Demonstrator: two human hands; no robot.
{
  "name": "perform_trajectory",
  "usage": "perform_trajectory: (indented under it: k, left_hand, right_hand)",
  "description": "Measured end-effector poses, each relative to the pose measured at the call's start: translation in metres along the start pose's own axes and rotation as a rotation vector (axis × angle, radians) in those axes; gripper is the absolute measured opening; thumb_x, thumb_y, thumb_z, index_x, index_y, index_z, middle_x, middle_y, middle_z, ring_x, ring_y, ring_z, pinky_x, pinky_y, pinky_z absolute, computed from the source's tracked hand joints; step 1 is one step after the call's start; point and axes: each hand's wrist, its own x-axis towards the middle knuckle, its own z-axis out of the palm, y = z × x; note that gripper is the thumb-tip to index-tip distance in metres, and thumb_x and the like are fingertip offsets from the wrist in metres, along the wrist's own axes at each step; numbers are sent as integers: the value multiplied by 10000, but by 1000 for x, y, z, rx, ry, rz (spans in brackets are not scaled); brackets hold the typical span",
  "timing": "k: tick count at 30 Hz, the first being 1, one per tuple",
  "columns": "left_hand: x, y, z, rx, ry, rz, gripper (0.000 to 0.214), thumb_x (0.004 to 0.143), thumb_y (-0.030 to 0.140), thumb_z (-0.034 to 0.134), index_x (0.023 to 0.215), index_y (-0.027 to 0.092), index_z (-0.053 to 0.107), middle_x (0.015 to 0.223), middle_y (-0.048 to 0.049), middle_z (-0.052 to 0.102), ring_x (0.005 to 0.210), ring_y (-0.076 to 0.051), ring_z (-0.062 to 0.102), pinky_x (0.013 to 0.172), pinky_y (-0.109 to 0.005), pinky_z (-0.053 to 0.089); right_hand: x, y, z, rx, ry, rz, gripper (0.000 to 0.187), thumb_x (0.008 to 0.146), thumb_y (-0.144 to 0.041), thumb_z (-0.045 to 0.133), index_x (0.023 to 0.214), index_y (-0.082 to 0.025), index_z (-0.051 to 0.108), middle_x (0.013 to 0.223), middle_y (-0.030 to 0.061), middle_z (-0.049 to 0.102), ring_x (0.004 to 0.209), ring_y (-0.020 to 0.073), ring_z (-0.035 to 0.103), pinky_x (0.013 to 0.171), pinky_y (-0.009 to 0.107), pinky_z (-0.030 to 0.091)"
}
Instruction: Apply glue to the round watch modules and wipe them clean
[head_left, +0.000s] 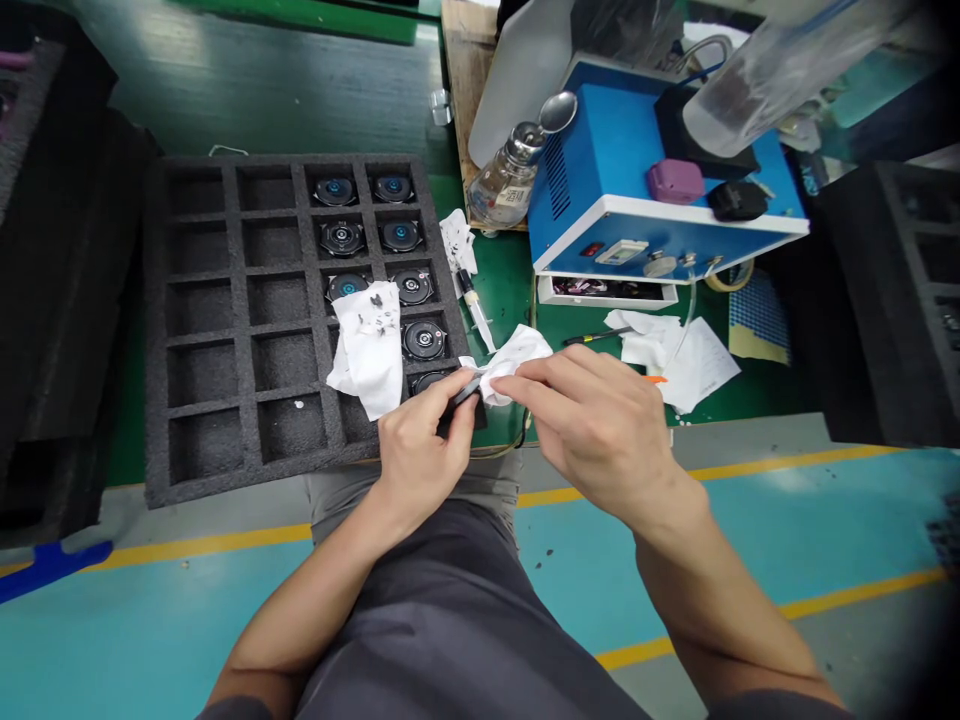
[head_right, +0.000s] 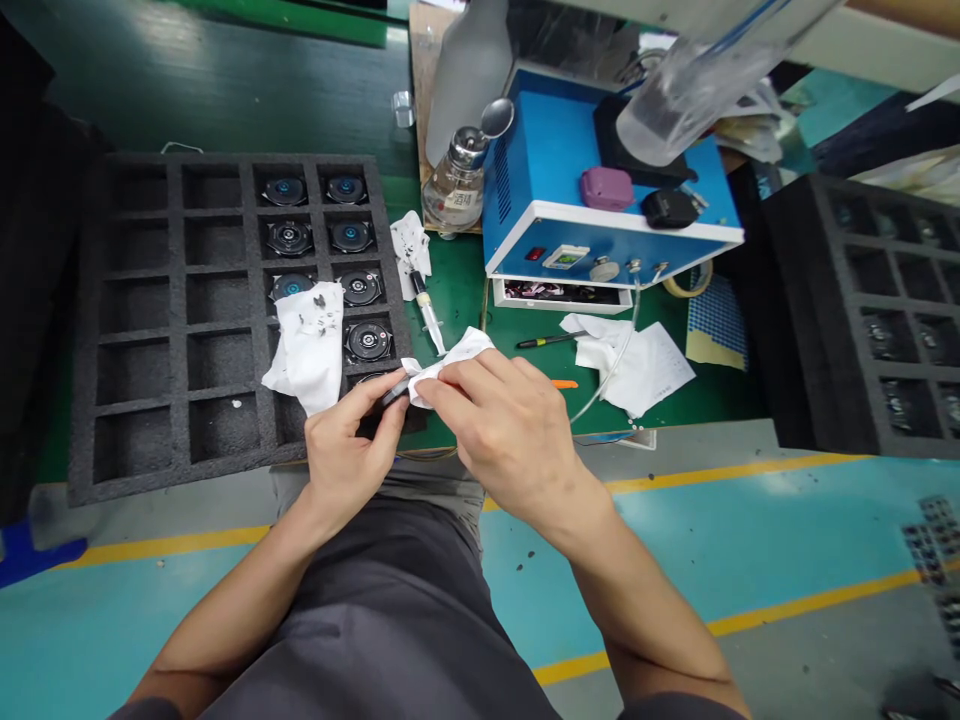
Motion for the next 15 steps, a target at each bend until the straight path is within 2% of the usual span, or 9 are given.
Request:
perform_trajectory:
  k: [15]
  left_hand:
    - [-3, 0, -1, -8, -8, -2, 324, 877, 107, 615, 1160, 208, 735, 1105, -47, 800, 921, -195, 779, 839, -287, 616]
  right_hand:
    - [4, 2, 2, 116, -32, -39, 274, 956, -69, 511, 1028, -206, 737, 873, 41, 734, 773, 171, 570, 643, 334, 369]
